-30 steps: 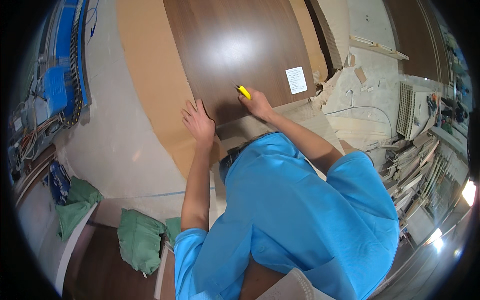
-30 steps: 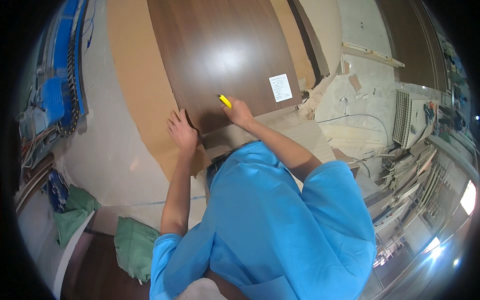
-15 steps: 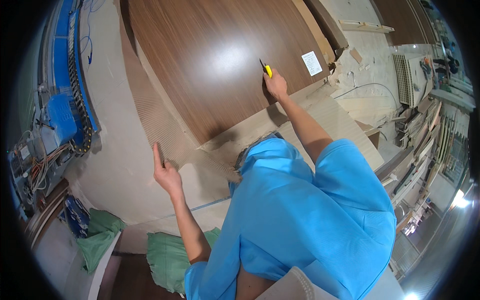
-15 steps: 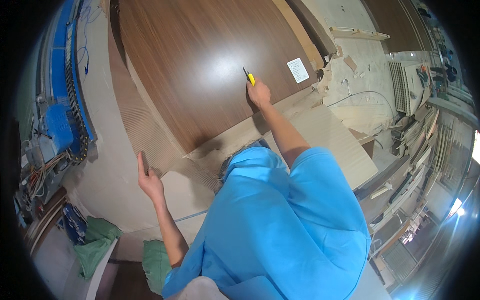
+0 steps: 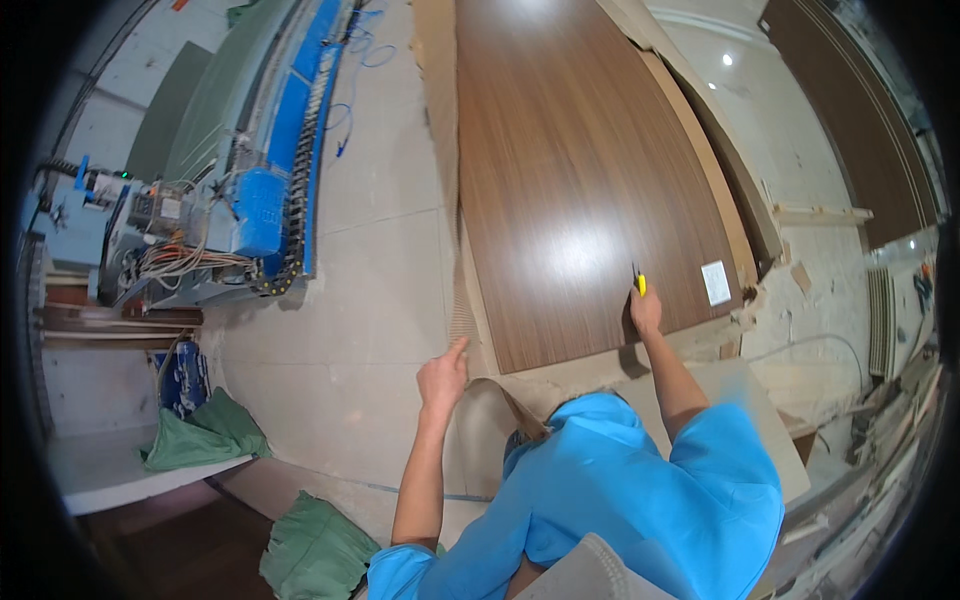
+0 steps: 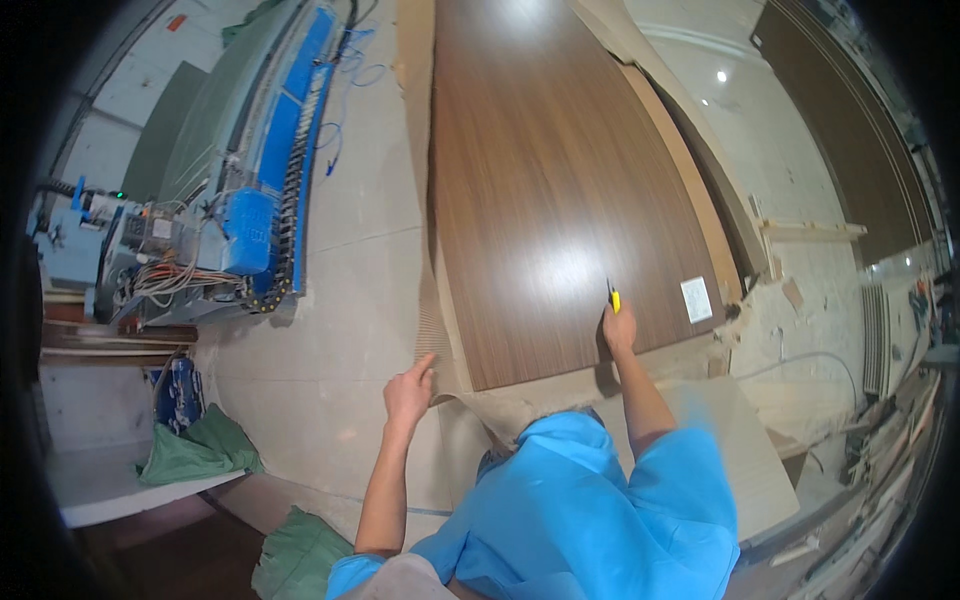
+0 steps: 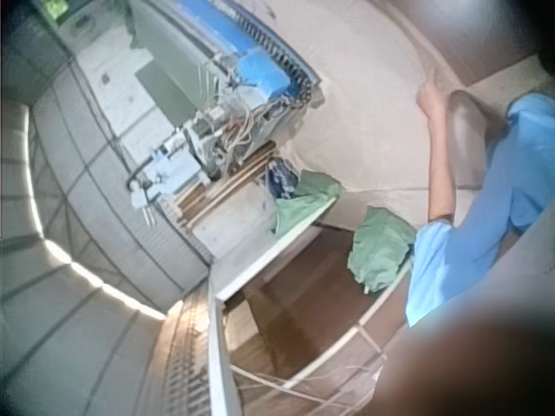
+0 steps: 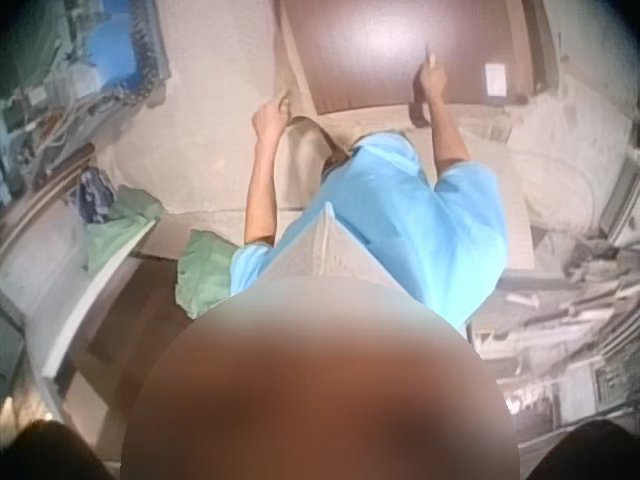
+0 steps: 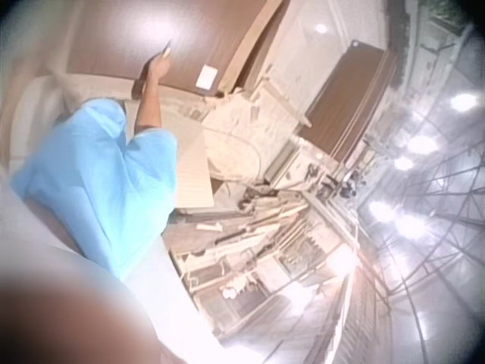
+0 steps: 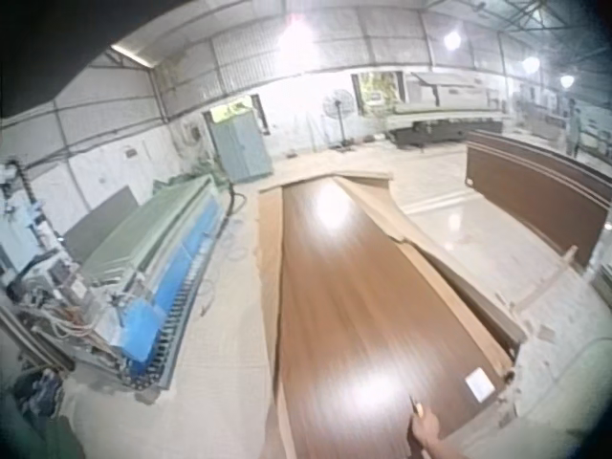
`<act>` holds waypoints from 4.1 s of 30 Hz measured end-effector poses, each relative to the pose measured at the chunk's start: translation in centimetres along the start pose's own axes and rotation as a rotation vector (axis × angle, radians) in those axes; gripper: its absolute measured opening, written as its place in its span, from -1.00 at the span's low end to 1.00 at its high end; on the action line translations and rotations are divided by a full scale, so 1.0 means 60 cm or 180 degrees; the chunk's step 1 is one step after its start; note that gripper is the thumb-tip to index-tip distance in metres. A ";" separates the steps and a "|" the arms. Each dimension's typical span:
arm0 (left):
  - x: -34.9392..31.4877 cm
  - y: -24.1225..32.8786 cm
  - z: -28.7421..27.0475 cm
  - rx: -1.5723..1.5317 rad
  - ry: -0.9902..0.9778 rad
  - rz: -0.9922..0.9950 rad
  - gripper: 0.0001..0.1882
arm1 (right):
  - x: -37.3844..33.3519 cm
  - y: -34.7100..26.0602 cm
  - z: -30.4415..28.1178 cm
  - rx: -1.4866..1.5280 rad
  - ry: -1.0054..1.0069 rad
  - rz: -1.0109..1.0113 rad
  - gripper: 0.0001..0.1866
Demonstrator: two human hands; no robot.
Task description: The person uses a utility knife to cut tape and open a cardboard box, removes a large wooden panel, places it on a workbench, and measures its dimensions with a tape measure.
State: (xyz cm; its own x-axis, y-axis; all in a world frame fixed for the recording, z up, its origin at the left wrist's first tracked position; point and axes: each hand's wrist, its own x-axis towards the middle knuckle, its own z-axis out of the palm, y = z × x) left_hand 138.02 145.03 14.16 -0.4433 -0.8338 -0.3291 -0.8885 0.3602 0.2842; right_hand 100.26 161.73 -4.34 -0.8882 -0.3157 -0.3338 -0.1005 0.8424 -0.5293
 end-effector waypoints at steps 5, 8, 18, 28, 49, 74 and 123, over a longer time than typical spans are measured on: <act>-0.005 0.013 0.010 0.0419 0.0087 0.0100 -0.63 | -0.037 -0.105 0.032 0.1032 -0.0625 -0.0364 -0.59; -0.013 -0.026 0.006 -0.0127 0.0261 -0.0104 -0.63 | -0.084 -0.240 0.064 0.1988 -0.1103 -0.0726 -0.63; 0.044 -0.242 0.043 -0.1741 0.0316 0.0519 -0.60 | -0.256 -0.678 0.268 0.0731 -0.0786 -0.2172 -0.42; 0.047 -0.365 0.054 -0.1124 -0.1215 0.0643 -0.41 | -0.321 -0.736 0.438 -0.0730 -0.0802 -0.2527 -0.62; 0.580 -0.585 -0.415 -0.3043 -0.4142 0.1179 -0.37 | -0.228 -0.801 0.475 0.0862 -0.0614 -0.1011 -0.60; 1.954 -0.558 -0.806 -0.2599 -0.1765 0.1038 -0.61 | 0.726 -1.669 0.535 0.1881 0.0045 -0.0709 -0.58; 3.521 0.312 -0.795 -0.0539 -0.4126 0.1545 -0.57 | 1.820 -2.383 0.606 0.0284 -0.0015 0.1619 -0.55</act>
State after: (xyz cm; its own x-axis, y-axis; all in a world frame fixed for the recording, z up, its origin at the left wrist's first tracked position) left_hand 33.38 -44.36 -7.08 -0.5745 0.3688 -0.7307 -0.6327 0.3663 0.6823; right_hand 33.95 -9.08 6.58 -0.8127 0.1222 -0.5697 0.3826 0.8494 -0.3636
